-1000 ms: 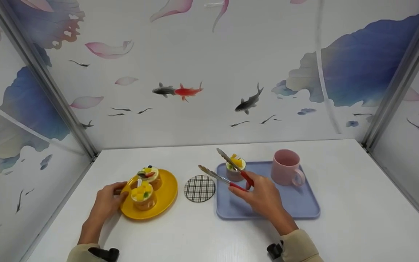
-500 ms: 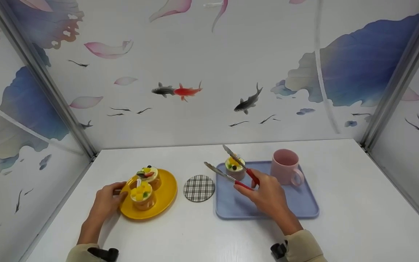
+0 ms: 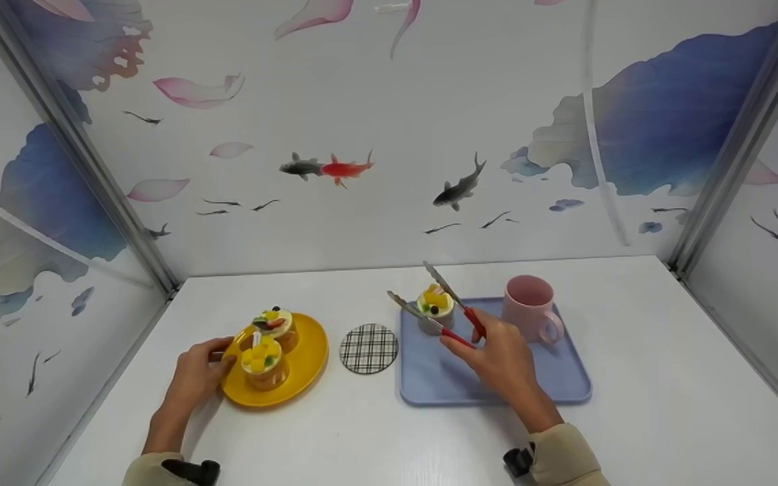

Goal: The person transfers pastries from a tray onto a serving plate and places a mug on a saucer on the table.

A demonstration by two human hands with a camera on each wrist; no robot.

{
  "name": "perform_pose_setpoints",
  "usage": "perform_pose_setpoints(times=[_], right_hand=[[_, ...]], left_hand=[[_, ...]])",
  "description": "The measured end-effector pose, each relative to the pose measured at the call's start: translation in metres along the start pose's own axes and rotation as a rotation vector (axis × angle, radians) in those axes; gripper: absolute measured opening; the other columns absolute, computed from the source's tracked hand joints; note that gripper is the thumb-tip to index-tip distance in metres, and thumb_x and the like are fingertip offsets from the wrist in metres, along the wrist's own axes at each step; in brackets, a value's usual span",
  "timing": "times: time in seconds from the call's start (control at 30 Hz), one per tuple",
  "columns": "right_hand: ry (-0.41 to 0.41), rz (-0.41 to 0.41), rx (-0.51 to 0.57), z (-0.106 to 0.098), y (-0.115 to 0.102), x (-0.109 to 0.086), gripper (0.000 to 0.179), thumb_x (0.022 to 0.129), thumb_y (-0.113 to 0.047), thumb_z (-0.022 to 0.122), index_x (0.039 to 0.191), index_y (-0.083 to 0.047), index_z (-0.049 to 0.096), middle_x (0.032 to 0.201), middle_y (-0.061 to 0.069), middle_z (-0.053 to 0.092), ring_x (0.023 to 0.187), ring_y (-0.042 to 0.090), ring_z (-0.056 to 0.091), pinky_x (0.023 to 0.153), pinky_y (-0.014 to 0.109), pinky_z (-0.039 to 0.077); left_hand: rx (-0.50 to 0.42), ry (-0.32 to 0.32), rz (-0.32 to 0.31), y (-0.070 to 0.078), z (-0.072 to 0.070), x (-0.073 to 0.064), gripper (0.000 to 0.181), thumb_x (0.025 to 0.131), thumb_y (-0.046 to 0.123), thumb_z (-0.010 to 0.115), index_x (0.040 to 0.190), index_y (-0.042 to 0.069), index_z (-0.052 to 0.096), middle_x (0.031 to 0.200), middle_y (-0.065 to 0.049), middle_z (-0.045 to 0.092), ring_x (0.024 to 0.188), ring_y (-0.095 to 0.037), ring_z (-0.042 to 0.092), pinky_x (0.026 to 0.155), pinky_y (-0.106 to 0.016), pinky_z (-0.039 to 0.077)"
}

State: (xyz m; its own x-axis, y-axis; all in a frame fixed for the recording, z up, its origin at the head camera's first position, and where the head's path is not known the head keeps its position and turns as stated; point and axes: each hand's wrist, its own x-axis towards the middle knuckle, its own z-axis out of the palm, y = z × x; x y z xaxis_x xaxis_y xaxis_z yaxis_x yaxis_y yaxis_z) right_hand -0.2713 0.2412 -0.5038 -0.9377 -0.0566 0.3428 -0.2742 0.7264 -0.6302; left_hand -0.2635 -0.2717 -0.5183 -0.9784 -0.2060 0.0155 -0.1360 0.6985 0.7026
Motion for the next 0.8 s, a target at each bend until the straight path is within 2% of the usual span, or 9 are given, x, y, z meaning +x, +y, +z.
perform_pose_setpoints(times=[0.3,0.8], right_hand=[[-0.025,0.035,-0.018,0.0,0.0037,0.0002,0.062,0.088,-0.047,0.09,0.128,-0.003,0.073,0.096,0.006,0.074,0.084,0.023,0.059,0.06,0.02,0.049],[-0.053,0.074,-0.027,0.0016,0.0102,0.0003,0.053,0.087,-0.048,0.09,0.116,-0.006,0.075,0.083,0.003,0.064,0.078,0.021,0.055,0.058,0.021,0.044]], left_hand=[[0.0,0.003,-0.004,-0.0016,0.0006,0.0013,0.046,0.107,0.002,0.064,0.153,-0.002,0.057,0.148,-0.024,0.066,0.133,-0.039,0.067,0.116,-0.052,0.056],[-0.006,-0.012,-0.02,-0.0011,-0.0003,0.002,0.046,0.108,0.002,0.063,0.153,-0.003,0.057,0.149,-0.024,0.065,0.134,-0.039,0.066,0.117,-0.053,0.055]])
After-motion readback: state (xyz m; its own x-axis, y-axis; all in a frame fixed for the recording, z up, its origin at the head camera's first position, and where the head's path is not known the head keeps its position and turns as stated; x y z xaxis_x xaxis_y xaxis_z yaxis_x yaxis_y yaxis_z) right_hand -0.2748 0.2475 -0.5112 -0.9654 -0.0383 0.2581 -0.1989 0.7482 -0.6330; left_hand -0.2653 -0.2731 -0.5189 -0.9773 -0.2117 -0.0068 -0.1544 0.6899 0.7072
